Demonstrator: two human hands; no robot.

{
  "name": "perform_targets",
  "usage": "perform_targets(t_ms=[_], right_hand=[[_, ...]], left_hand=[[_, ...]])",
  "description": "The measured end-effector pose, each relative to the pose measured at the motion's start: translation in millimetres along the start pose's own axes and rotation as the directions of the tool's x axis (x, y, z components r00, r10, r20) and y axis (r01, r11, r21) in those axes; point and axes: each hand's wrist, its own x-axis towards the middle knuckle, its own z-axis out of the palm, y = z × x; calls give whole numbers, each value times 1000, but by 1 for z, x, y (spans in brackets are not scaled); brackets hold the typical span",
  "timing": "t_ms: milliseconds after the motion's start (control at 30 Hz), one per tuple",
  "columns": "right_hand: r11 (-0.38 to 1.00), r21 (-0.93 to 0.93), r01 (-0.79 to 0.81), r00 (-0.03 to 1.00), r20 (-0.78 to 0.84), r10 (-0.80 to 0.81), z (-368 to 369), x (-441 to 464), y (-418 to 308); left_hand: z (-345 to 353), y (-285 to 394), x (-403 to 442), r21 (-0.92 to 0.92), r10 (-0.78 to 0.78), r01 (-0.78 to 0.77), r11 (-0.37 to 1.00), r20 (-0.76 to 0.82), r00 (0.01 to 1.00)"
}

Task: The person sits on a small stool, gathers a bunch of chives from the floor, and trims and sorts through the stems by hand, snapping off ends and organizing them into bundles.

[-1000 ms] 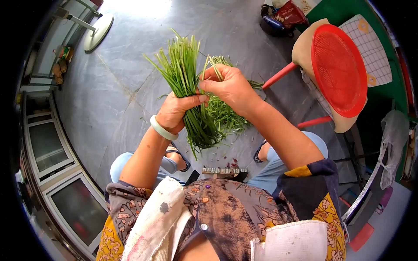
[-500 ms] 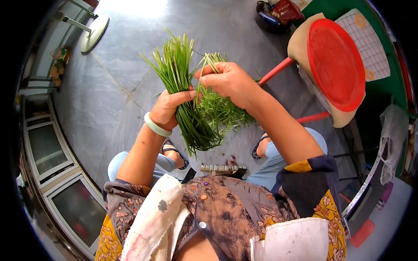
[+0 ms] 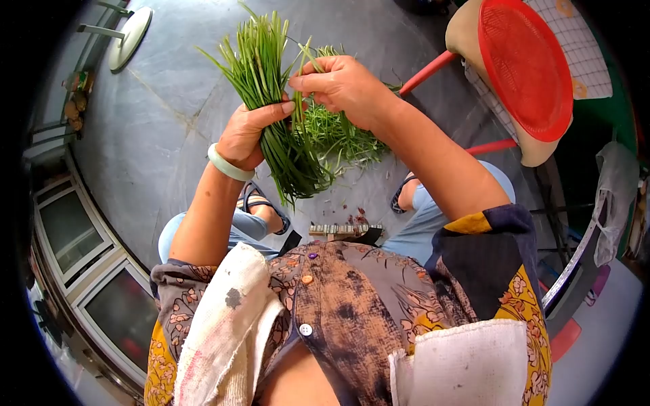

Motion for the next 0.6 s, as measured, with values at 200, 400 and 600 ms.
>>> perform_targets(t_ms=[200,400,600], right_hand=[[982,-119,145,988,74,-137,4,-4,-8],[972,-68,226,974,3,-226,17,-15,-21],[977,27,212,960,-193,-203,6,-7,-18]], left_hand=[[5,4,-6,15,10,-12,1000,124,992],[13,8,-7,-181,-35,27,983,-43,998],[14,10,-8,-139,3,-11,990,-59,998]])
